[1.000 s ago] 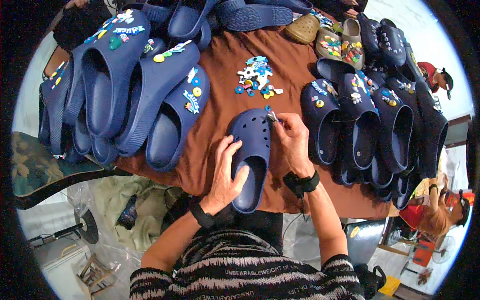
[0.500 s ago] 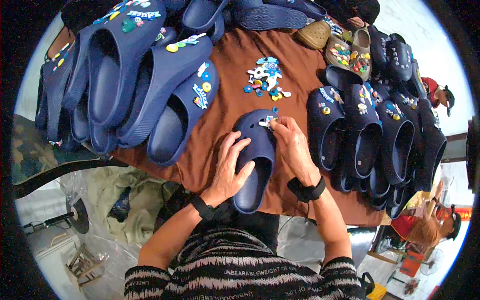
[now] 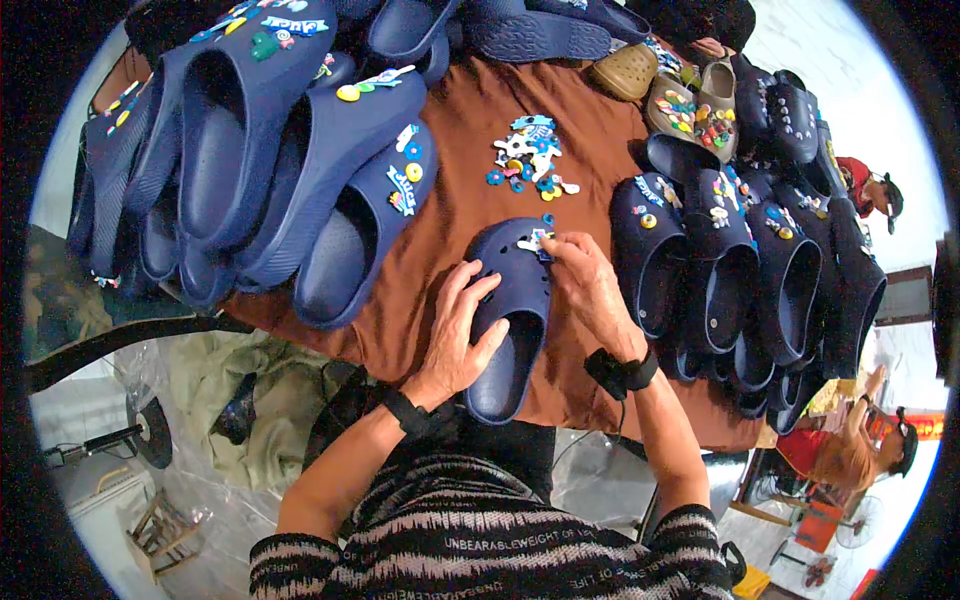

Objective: Attaching decorative Jibbitz charms into the holes of rubber clogs on an assembly table.

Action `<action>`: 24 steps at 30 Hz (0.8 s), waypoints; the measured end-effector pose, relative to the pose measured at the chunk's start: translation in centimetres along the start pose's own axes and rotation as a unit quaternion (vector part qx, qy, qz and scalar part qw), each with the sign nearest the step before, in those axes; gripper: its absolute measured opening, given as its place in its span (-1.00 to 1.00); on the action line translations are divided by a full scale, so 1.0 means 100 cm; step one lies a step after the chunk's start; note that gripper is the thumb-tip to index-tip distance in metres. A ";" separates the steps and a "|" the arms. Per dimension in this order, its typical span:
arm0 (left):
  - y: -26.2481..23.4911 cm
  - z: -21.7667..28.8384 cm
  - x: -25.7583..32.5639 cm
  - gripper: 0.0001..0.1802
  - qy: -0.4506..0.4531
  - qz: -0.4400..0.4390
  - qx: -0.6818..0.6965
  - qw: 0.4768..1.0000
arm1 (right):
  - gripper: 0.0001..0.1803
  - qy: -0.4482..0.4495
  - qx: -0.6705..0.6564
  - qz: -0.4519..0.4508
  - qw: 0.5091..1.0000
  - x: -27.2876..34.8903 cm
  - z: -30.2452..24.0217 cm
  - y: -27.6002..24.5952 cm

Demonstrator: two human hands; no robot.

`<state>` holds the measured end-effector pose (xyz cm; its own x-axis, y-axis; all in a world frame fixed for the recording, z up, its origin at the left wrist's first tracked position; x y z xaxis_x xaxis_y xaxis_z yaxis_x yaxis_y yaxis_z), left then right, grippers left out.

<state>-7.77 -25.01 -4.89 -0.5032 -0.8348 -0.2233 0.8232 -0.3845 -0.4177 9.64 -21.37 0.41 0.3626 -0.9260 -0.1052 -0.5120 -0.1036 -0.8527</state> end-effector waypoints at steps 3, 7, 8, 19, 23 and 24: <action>0.001 0.001 0.001 -0.38 -0.003 -0.003 -0.001 1.000 | -0.66 0.023 -0.027 -0.022 0.999 -0.009 0.007 -0.001; 0.001 -0.001 0.001 -0.39 -0.007 -0.001 0.006 1.000 | -0.72 0.003 0.022 -0.028 0.999 -0.016 -0.002 -0.009; 0.001 -0.001 0.001 -0.39 -0.005 -0.001 0.006 1.000 | -0.73 -0.025 0.055 -0.025 0.998 -0.017 -0.010 -0.012; 0.002 0.000 0.001 -0.40 -0.004 0.000 -0.004 1.000 | -0.66 0.008 0.189 -0.064 0.980 -0.009 -0.015 0.007; 0.003 0.001 -0.002 -0.40 -0.012 0.000 0.001 1.000 | -0.58 -0.040 0.182 -0.054 0.981 -0.003 -0.017 0.005; 0.003 0.001 -0.002 -0.40 -0.011 -0.002 0.000 1.000 | -0.58 -0.038 0.182 -0.053 0.981 -0.001 -0.014 0.003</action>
<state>-7.43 -25.01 -4.85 -0.5001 -0.8421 -0.2018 0.8217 -0.3879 -0.4176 8.33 -21.77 0.89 0.4628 -0.8859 -0.0317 -0.1616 -0.0492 -0.9856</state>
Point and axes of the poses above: each hand's wrist, its own x-axis away from the middle knuckle, its own y-axis out of the palm, z = x × y, the point moved 10 cm from there along -x, towards the middle knuckle, and after that the axes turned 13 degrees about -z, right-handed, at the moved point
